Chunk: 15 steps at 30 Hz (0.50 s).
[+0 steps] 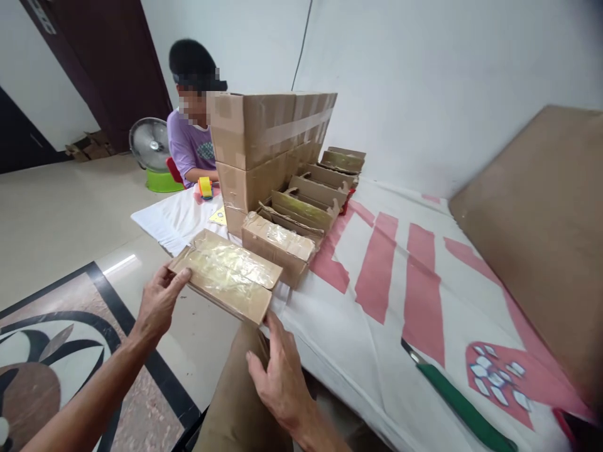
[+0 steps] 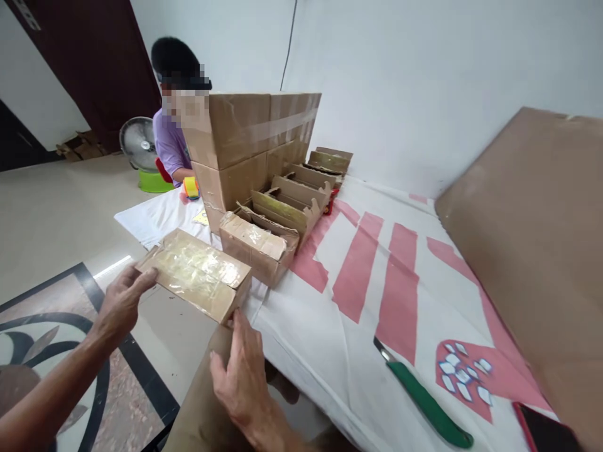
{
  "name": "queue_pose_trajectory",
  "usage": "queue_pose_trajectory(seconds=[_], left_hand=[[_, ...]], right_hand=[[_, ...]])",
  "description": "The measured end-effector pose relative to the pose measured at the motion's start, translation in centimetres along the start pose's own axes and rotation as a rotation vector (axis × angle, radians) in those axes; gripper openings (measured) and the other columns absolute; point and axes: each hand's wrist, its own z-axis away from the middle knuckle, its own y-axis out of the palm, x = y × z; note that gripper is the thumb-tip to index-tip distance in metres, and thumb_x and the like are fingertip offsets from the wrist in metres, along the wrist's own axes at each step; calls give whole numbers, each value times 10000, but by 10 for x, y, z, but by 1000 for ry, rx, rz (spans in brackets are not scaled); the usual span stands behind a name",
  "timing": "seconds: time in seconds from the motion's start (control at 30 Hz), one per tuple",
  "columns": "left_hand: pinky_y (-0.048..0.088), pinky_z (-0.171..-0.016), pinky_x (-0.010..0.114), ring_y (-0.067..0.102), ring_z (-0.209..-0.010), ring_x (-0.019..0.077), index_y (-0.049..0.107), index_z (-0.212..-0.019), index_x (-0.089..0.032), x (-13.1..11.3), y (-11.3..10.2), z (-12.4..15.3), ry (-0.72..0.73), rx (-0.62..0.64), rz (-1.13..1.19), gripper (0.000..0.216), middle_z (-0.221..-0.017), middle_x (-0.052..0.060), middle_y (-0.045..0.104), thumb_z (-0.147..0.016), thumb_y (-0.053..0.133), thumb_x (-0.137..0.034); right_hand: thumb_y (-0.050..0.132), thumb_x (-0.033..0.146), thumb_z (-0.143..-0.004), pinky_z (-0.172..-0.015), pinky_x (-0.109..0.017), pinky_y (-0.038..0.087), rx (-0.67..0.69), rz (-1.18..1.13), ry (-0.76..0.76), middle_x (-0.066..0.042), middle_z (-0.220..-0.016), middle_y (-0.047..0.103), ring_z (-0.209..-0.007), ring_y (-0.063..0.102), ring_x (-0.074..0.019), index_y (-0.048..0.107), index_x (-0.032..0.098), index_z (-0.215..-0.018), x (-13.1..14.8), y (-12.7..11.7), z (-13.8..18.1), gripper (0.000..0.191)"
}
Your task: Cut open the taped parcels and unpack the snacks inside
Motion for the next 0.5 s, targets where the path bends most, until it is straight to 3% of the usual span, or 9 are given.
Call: queue_pose_trajectory(seconds=[0.27,0.4,0.5], left_hand=[[548,-856,394,702,-961,309,727,-1126,-257,23,66,66,-63,305,-26,611,-952,74,752,-641,842,-610],[552,-860,385,712,-993,315,729,-1161,-251,26,97,96,-65,414,15,598,-1048,96,764,-665,845,-565],[533,-951,394,694,-1091,318,736,-1185,-254,30,104,104,-29,441,3,582,-1150,99,761,-707,824,-574]], right_hand=[[582,337,-957,-847,-498,581,-390,347,8,-166,-1304,700,-1077,685,-348,390,226,-1565,-41,-71,72,648],[567,390,-982,-859,-495,586,-482,408,39,-177,-1298,708,-1107,692,-351,454,206,-1520,-64,-95,91,580],[557,399,-989,-832,-459,606,-475,358,58,-156,-1270,734,-1078,719,-328,505,213,-1481,-83,-104,103,528]])
